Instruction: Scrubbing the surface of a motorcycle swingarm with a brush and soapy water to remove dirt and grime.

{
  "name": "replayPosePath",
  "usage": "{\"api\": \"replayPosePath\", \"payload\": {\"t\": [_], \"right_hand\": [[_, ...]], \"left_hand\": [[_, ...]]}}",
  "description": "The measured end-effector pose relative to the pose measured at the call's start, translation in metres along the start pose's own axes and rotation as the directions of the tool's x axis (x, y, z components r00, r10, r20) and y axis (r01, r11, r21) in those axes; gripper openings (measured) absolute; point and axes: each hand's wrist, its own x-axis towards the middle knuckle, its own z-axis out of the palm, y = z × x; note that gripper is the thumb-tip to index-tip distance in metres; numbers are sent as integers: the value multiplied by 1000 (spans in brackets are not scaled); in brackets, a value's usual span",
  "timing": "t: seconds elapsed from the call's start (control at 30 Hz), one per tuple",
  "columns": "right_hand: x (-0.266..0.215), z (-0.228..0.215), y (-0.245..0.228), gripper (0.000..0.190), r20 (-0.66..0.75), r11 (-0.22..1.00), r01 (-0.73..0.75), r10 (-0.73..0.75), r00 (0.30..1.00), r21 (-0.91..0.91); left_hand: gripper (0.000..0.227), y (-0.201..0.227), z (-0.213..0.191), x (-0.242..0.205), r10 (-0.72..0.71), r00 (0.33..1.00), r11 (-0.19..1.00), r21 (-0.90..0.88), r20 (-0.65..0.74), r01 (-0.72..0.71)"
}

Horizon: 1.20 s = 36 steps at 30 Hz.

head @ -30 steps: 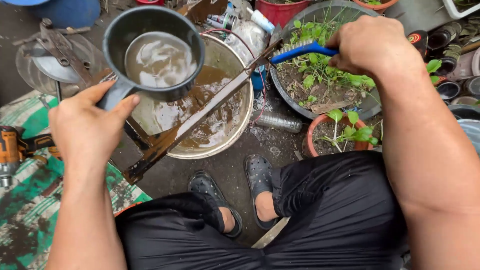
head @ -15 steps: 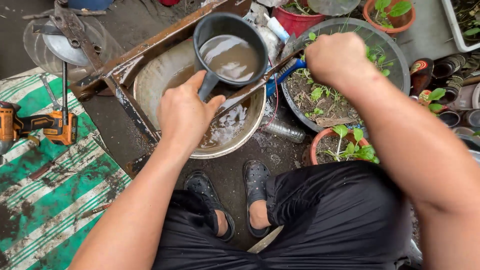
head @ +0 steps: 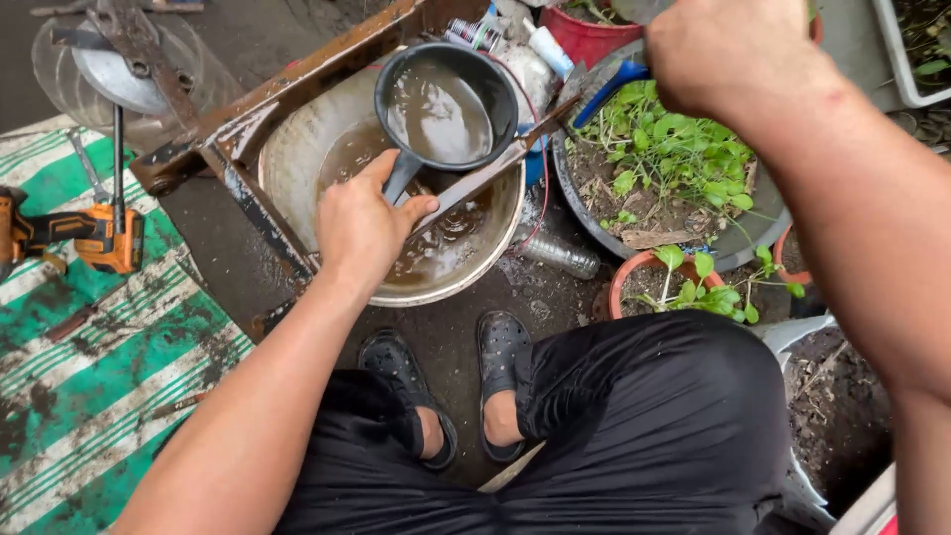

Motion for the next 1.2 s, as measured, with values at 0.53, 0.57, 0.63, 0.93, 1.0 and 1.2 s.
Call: {"api": "replayPosePath", "payload": {"t": [0.53,0.57,0.63,0.93,1.0,1.2], "right_hand": [[14,27,-68,56,99,997,25,-17,995,-76],[12,19,-59,42,157,1000,15,-14,988,-6],[2,19,-36,38,232,998,6,-20,973,62],[4,18,-59,49,223,997,-28,11,975,76],[-3,3,-25,40,118,993,-104,110,987,-57],[18,52,-68,29,96,986,-72,58,994,152]], "left_hand": [[85,5,-1,1,-18,998,999,33,58,16],[84,0,2,3,-19,999,998,61,44,17],[83,-2,8,1,-24,999,996,84,47,20],[82,1,2,-3,44,999,999,2,26,-44],[70,0,3,2,40,999,998,42,17,-40],[82,-6,13,0,84,996,996,-18,-7,-84]]}}
